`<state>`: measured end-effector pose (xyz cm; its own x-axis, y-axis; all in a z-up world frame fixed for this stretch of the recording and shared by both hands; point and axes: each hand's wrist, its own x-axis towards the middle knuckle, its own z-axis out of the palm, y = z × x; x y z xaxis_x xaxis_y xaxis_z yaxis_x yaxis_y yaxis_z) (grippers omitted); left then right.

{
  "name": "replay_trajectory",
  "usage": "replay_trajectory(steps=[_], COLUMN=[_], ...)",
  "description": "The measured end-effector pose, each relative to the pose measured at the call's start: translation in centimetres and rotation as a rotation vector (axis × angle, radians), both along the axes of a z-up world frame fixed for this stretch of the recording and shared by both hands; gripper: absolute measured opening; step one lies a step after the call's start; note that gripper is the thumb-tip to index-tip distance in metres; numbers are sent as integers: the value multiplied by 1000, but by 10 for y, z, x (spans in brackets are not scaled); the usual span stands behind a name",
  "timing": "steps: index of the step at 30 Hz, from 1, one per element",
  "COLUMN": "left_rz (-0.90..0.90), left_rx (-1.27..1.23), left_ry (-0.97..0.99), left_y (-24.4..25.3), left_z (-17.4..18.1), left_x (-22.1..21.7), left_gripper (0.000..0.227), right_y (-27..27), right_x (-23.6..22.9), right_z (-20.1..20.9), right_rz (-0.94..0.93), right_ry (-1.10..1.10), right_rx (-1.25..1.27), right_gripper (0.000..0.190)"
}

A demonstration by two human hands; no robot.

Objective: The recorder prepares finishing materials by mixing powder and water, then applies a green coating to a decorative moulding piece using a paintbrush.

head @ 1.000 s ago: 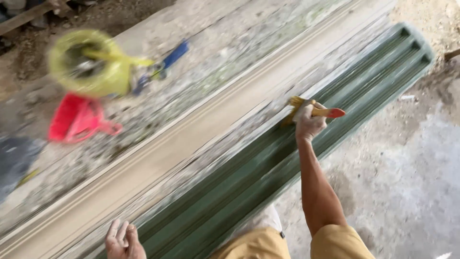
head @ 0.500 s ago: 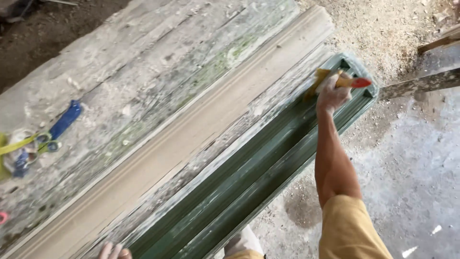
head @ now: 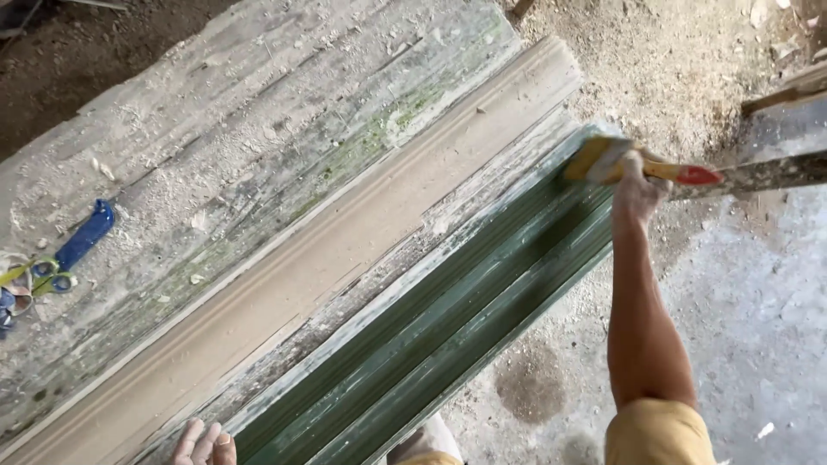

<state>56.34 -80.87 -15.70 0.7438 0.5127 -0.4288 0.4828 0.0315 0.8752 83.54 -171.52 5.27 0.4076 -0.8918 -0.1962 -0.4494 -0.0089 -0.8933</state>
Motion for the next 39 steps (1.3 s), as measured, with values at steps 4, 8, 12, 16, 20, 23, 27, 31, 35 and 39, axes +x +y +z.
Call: replay_trajectory(steps=[4,8,12,16,20,23,27,31,35,39], left_rz=[36,-74,-179,-187,-118,-50,-11,9,43,133], left_rx=[-38,157,200,225,171,135,168,131,139,213], left_ry=[79,-138,-166,-130,-203,-216,-159,-186,-248,-295], left_y=[-125,-163,-216,-218,-216,-199,-186,-171,-139,-87], left_z=[94,89,173,189,187,161,160,182,200,201], left_x=[28,35,69,78,68,33,9,-3,-22,-63], left_gripper=[45,51,51,46,49,49,45,43,40,36], right_y=[21,105,104,-11,-19,-53,74,221,396,625], right_x=[-13,-60,-33,24,57,35,12,-29,-104,-166], right_z=[-56,-38,49,60,98,37,57,27,-24,-17], right_rz=[-133,653,1232,1403,1117,1302,1293,1718,1897,1953], right_ry=[-234,-88,545,595,973,731,1133,1028,594,622], right_rx=[-40,-47,-247,-389,-610,-523,-566,-823,-1328,-140], right_gripper=[57,34,41,38,30,32,40,37,36,34])
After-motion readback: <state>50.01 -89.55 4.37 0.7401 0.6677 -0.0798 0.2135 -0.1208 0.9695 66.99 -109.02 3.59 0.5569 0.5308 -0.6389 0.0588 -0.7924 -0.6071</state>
